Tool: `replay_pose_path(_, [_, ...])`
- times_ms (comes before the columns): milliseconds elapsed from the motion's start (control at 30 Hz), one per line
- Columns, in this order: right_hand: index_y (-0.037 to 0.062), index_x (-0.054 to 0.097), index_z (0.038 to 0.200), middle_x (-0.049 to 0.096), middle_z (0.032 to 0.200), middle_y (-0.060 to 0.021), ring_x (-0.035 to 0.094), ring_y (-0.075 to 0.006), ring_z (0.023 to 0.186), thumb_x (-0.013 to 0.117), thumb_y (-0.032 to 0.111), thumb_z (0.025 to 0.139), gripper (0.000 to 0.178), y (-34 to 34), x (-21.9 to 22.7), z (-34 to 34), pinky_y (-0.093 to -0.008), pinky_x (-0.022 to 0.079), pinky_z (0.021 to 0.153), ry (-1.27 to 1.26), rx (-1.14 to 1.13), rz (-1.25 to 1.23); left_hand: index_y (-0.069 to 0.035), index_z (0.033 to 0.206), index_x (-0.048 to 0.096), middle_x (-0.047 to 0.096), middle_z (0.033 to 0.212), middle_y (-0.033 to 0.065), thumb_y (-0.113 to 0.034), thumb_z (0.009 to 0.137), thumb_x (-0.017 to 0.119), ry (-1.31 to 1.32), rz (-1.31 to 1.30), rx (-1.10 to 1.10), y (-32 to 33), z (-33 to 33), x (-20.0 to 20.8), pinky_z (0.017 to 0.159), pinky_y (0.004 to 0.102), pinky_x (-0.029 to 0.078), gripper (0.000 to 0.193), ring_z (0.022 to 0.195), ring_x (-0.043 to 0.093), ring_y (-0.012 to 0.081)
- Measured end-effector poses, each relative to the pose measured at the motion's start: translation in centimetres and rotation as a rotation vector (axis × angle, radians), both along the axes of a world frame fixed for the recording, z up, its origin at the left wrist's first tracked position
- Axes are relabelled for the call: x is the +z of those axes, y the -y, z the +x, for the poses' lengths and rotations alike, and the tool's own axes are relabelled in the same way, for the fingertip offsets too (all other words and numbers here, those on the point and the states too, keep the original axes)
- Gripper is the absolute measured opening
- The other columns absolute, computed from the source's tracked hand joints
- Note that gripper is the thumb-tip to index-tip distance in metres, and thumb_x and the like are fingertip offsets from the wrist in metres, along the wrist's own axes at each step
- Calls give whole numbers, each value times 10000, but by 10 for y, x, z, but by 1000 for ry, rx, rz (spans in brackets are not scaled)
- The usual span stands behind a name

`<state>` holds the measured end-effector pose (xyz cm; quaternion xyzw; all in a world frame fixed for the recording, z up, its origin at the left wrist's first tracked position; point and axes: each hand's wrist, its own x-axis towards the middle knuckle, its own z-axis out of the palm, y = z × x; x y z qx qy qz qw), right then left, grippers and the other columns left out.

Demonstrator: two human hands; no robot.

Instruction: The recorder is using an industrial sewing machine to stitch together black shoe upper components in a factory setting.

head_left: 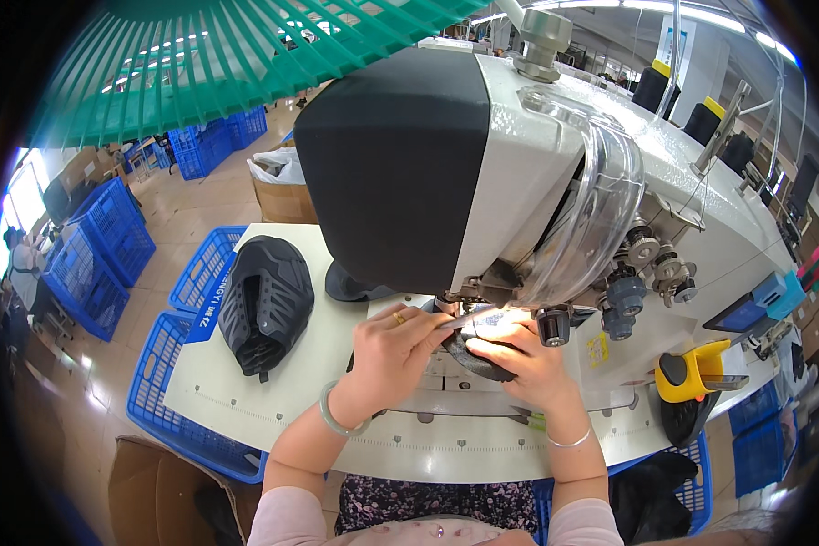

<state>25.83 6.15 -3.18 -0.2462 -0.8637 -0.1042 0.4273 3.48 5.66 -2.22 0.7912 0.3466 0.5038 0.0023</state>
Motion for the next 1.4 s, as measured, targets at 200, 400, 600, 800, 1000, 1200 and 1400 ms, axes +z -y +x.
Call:
replay_pose_path(200, [107, 718, 1010, 652, 1046, -51, 600, -280, 978, 698, -10, 545, 480, 12, 2, 2, -374, 513, 845, -17, -38, -178, -85, 923, 706, 650, 918, 6, -42, 640, 707, -161, 175, 61, 10, 6, -3, 632, 302, 509, 287, 760, 620, 170])
replay_pose_path(400, [149, 697, 1074, 640, 1179, -30, 548, -302, 1083, 774, 162, 649, 432, 6, -10, 6, -454, 378, 894, -5, -11, -157, -76, 961, 706, 649, 963, 3, -18, 641, 681, -216, 233, 95, 18, 7, 1, 661, 319, 508, 327, 802, 612, 201])
replay_pose_path(600, [136, 693, 1104, 637, 1184, -59, 543, -302, 1074, 776, 165, 653, 460, 4, -18, 7, -451, 374, 886, -9, -4, -177, -71, 1006, 686, 618, 991, 13, -9, 649, 672, -245, 215, 95, 19, 5, 0, 683, 329, 513, 363, 822, 606, 211])
replay_pose_path(800, [45, 693, 1031, 652, 1125, -78, 618, -311, 1031, 751, 15, 558, 478, 5, -9, 1, -381, 522, 870, -50, -27, -104, -43, 1027, 661, 582, 1060, 64, -34, 667, 629, -324, 172, 59, 14, 3, 2, 758, 346, 512, 362, 907, 592, 217])
replay_pose_path(1000, [63, 694, 1050, 653, 1139, -56, 617, -306, 1024, 747, 2, 553, 504, 11, 2, -6, -369, 524, 863, -27, -48, -123, -43, 986, 679, 618, 990, 54, -37, 655, 654, -319, 236, 31, 11, 0, 5, 666, 337, 530, 332, 789, 602, 209])
replay_pose_path(1200, [101, 680, 1102, 637, 1118, -32, 559, -265, 1043, 688, 19, 591, 518, 16, -2, -7, -446, 388, 859, 95, -117, -62, -53, 891, 713, 662, 851, 24, -29, 636, 713, 70, -76, -14, -1, 2, -2, 620, 307, 514, 256, 654, 578, 191])
replay_pose_path(1400, [101, 681, 1101, 631, 1073, -81, 615, -295, 977, 712, -34, 507, 610, 21, -2, -5, -380, 544, 707, 103, -136, -14, -72, 921, 715, 651, 909, 11, -35, 642, 720, -85, 203, 56, 8, 11, -6, 626, 308, 502, 281, 708, 601, 185])
